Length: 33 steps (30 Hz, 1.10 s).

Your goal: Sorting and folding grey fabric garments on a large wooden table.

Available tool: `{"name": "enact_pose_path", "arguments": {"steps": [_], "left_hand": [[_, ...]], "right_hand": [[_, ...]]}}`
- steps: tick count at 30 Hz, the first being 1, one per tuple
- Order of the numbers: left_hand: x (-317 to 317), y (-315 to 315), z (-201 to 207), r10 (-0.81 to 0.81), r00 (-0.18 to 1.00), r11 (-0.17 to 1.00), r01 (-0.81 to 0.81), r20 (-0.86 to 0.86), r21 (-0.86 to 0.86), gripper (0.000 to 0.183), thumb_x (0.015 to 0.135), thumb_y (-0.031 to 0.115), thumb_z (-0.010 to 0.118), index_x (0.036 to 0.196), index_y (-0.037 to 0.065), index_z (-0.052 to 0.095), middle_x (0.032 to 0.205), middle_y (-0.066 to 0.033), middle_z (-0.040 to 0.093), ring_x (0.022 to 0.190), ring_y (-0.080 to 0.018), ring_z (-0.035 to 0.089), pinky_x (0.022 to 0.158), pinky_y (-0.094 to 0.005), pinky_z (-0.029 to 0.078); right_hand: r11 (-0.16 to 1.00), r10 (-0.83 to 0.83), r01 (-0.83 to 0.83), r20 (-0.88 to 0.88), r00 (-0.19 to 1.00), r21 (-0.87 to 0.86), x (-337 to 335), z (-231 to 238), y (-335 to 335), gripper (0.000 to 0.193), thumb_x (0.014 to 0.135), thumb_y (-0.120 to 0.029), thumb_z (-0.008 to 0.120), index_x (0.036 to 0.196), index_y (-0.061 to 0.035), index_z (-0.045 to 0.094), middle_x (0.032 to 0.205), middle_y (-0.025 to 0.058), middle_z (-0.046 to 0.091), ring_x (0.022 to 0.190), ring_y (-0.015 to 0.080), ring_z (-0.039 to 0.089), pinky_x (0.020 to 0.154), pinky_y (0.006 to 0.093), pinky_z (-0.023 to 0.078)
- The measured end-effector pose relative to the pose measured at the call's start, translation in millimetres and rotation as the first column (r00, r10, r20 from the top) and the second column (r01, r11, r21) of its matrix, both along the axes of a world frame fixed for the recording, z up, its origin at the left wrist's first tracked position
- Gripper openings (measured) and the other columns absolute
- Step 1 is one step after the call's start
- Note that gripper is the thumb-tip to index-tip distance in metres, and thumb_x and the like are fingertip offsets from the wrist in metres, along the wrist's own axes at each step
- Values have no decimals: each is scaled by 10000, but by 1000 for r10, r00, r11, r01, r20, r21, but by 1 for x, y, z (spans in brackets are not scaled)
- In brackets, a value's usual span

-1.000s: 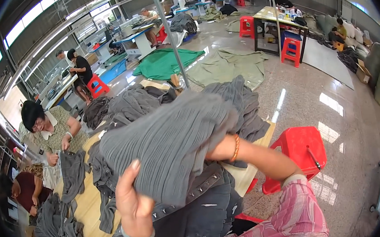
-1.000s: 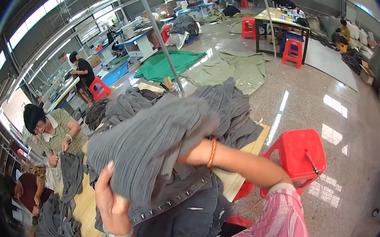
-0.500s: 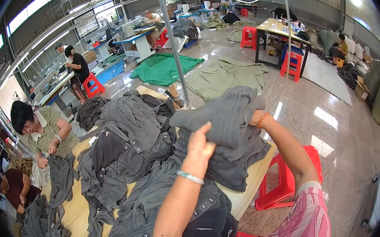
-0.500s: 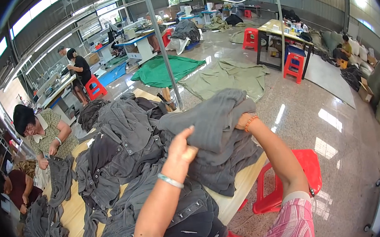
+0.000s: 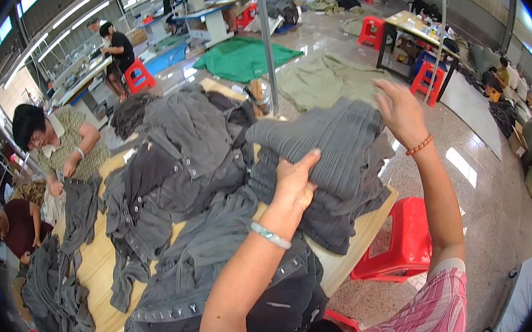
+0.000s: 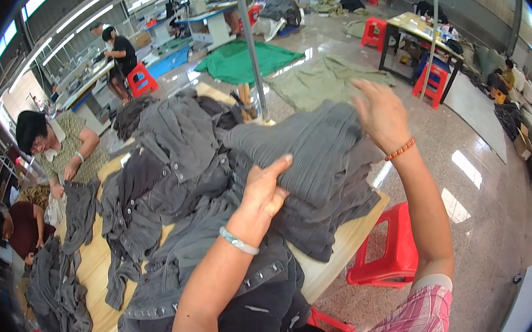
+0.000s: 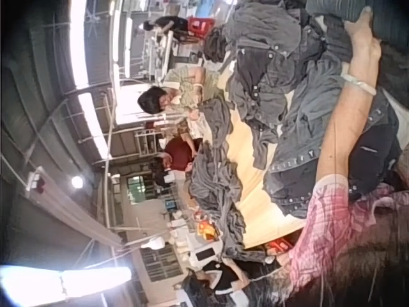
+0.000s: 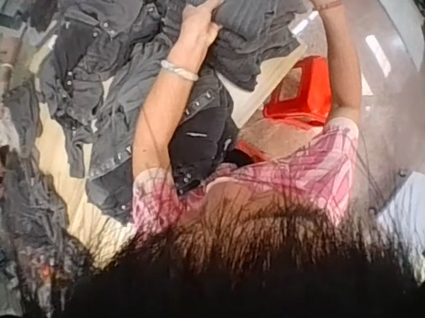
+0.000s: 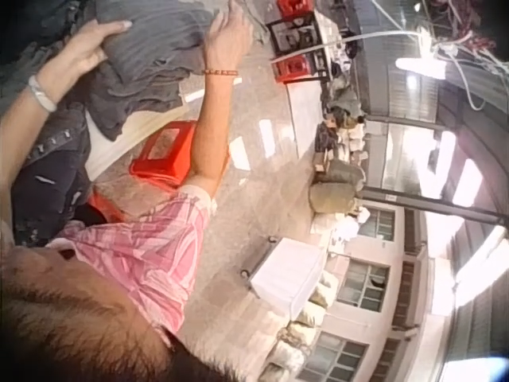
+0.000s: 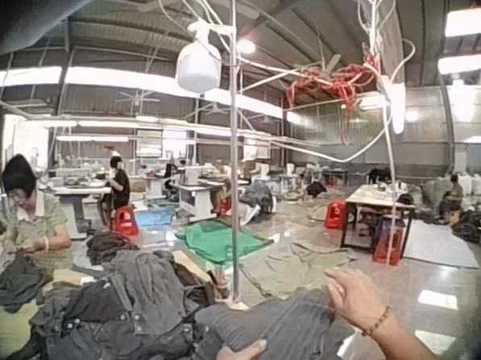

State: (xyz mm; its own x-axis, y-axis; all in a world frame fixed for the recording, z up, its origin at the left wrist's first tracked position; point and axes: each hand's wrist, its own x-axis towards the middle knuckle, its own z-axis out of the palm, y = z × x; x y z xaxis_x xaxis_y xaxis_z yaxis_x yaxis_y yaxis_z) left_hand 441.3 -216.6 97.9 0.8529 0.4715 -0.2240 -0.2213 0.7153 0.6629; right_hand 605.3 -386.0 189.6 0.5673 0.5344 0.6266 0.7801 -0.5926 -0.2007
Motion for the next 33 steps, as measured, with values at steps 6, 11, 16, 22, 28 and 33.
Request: {"name": "enact_pose_path", "arguments": {"steps": [6,11,16,22,28,33], "left_hand": [[-45,7,13,-33,999,999,33,15,24,679,946,79,643,1471,16,216,1306,-208,513,1147,-355,607,915,-538,549],[-122,6,-17,88,976,942,-16,-199,336,747,934,122,669,1522,10,222,1408,-227,459,1214,-319,567,1003,-428,498],[-171,2,-91,217,882,281,353,-418,892,550,887,228,688,1356,-8,526,1383,-248,526,1325,-370,483,1099,-429,390],[-174,-18,-108,257,795,-97,587,-550,804,636,877,356,681,1374,-5,513,1506,-278,366,1430,-476,270,1158,-566,239],[-135,-19,-86,206,779,-88,617,-592,782,884,890,340,672,1527,-45,194,1584,-269,213,1489,-423,158,1190,-569,144],[-119,-5,-105,186,778,-58,619,-601,783,955,867,316,703,1562,13,121,1631,-223,86,1495,-413,146,1188,-590,139]], "right_hand": [[812,455,-554,-398,796,-181,-25,-51,65,453,966,-351,606,1355,-120,583,1459,127,515,1400,285,418,1189,489,201],[810,400,-543,-469,788,-220,-20,-66,53,444,1015,-404,507,1386,-166,564,1474,76,505,1429,244,376,1206,526,122],[807,448,-568,-457,768,-163,-18,-71,59,461,1004,-448,516,1363,-167,587,1445,96,531,1423,275,380,1197,529,128],[814,446,-559,-446,776,-159,-15,-74,64,441,1005,-416,530,1362,-164,591,1437,53,551,1425,235,388,1207,473,136],[820,425,-545,-450,785,-176,-16,-71,63,418,1022,-354,508,1383,-153,572,1446,54,544,1427,232,385,1206,493,127],[816,416,-545,-457,786,-194,-19,-68,62,429,1023,-359,498,1386,-140,565,1458,59,532,1426,240,384,1209,492,126]]}}
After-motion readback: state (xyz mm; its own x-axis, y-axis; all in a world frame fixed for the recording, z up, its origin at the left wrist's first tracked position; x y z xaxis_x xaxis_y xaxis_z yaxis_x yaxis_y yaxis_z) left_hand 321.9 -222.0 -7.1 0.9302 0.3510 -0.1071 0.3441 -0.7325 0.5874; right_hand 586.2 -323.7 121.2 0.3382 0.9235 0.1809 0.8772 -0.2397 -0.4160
